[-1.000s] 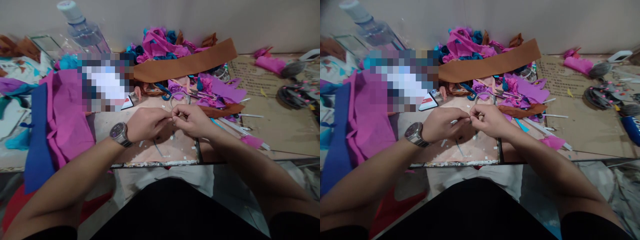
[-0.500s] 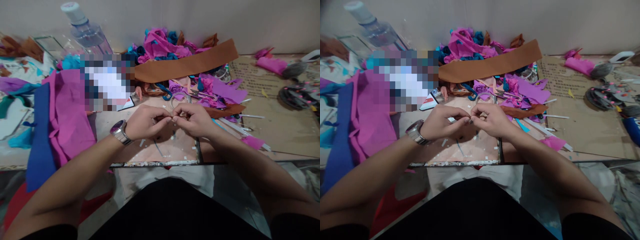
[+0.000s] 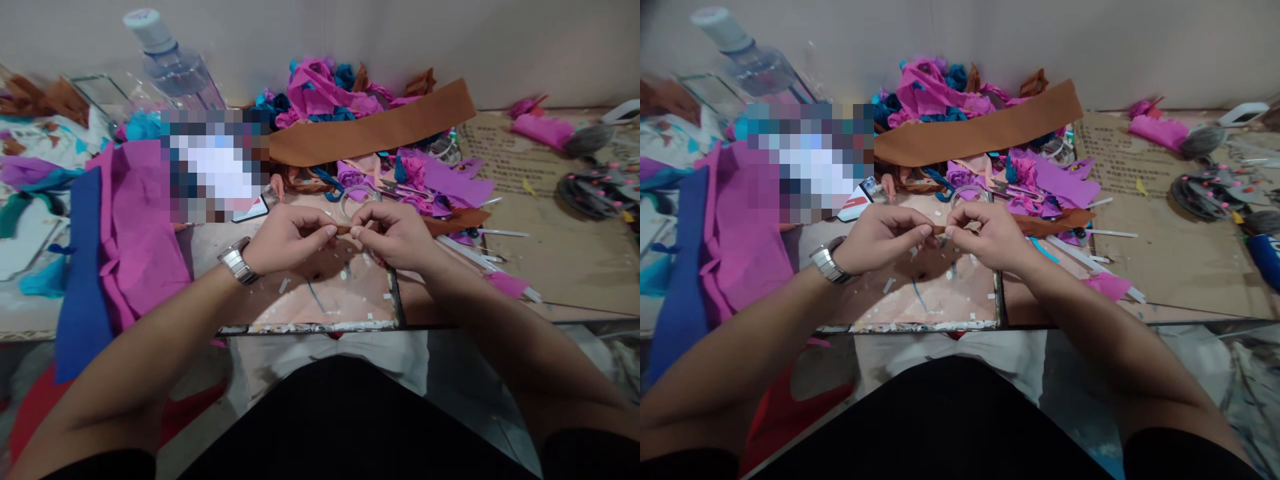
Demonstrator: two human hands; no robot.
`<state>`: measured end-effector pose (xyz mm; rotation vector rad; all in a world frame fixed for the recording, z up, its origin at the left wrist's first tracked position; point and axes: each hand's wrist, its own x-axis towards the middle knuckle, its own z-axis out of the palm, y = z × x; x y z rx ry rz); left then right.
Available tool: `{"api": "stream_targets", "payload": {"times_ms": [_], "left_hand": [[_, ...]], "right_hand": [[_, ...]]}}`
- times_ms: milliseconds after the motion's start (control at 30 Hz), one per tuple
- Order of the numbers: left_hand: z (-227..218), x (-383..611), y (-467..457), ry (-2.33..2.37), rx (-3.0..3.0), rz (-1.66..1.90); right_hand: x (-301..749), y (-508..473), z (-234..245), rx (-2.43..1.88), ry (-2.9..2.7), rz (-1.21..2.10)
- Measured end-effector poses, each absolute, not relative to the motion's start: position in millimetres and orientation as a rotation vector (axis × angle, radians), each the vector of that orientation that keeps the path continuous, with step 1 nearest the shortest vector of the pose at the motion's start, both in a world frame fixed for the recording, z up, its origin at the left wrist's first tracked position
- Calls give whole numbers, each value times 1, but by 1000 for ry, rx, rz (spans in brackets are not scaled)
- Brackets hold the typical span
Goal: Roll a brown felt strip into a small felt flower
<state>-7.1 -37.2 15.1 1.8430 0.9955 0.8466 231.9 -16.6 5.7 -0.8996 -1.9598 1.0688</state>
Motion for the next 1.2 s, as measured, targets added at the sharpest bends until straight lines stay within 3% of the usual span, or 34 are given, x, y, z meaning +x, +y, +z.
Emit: {"api": "stream_targets", "payload": {"times_ms": [500, 1200], "left_hand": [[9, -4, -37, 1029, 1917, 790], [5, -1, -36, 958, 1824, 816]], "right_hand": [[227, -19, 5, -914, -2050, 910], [228, -13, -7, -833, -2218, 378]]}}
